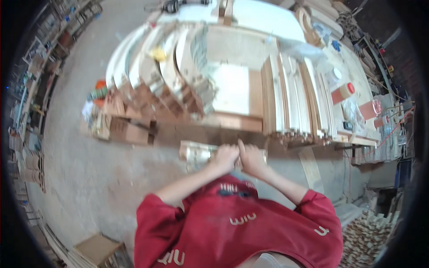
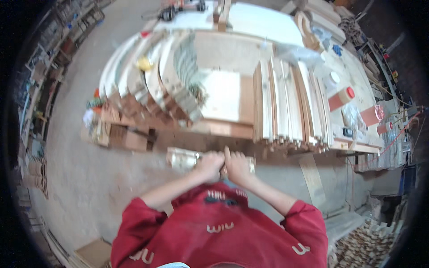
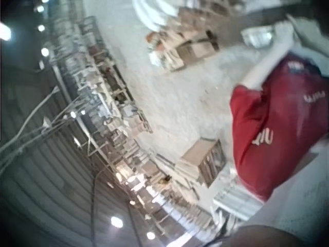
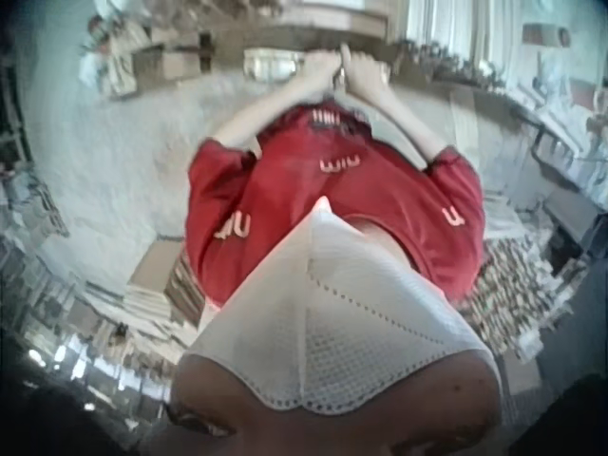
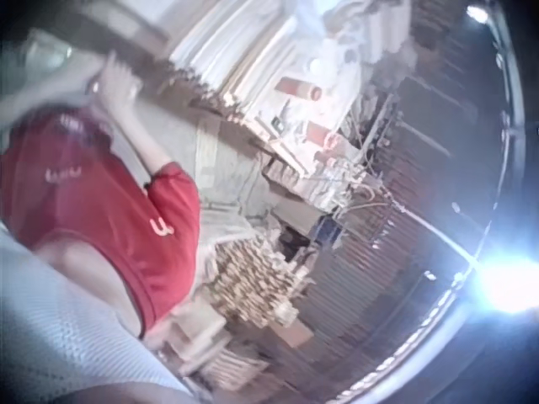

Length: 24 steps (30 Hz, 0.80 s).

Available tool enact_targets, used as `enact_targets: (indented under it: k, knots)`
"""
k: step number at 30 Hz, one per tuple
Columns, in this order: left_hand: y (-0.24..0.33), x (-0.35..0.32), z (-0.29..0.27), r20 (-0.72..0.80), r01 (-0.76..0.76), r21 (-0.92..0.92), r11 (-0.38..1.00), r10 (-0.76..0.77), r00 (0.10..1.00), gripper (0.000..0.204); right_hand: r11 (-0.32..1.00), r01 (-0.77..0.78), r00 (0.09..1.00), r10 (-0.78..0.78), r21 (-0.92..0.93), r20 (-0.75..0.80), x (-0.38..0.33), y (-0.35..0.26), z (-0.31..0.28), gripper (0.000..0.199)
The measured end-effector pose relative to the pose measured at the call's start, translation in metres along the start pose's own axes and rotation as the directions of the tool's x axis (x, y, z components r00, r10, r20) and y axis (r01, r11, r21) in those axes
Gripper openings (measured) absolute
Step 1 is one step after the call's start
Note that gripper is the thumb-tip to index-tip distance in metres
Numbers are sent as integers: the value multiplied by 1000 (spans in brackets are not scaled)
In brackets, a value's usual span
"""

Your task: The recorder applies glue and fits together curved and straight wooden furniture parts.

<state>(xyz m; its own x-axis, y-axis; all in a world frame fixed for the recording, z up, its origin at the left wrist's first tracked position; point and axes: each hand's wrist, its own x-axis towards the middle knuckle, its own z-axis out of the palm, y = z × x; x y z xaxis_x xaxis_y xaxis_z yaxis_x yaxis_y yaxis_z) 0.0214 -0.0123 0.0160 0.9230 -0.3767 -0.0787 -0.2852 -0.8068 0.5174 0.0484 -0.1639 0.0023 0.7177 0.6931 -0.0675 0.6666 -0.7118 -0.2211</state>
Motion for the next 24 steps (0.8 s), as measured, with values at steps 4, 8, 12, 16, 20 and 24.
enact_targets:
  k: [4, 8, 12, 16, 20, 24]
  knots:
    - [-6, -2, 25, -123, -56, -26, 998, 52, 991, 30, 1000, -20, 1000, 20, 8, -19, -9, -11, -9, 63]
    - [3, 3, 13, -292, -115, -124, 986, 75, 954, 40, 988, 19, 996, -31, -153, -78, -4, -18, -50, 40]
    - [19, -10, -20, -527, -89, -122, 989, 11, 850, 55, 942, -1, 999, -12, -335, -37, -4, -37, -99, 37]
    - [18, -58, -88, -640, -295, -164, 941, 126, 758, 54, 877, -177, 980, 201, -447, 4, -1, -43, -153, 29]
    - [-37, -102, -61, -246, -316, -467, 826, 222, 944, 34, 790, -345, 934, 343, -507, -103, 6, -33, -210, 28]
    - [-114, -123, -4, 8, 41, -371, 928, -41, 999, 33, 754, -454, 890, 403, -475, -211, 42, -13, -249, 19]
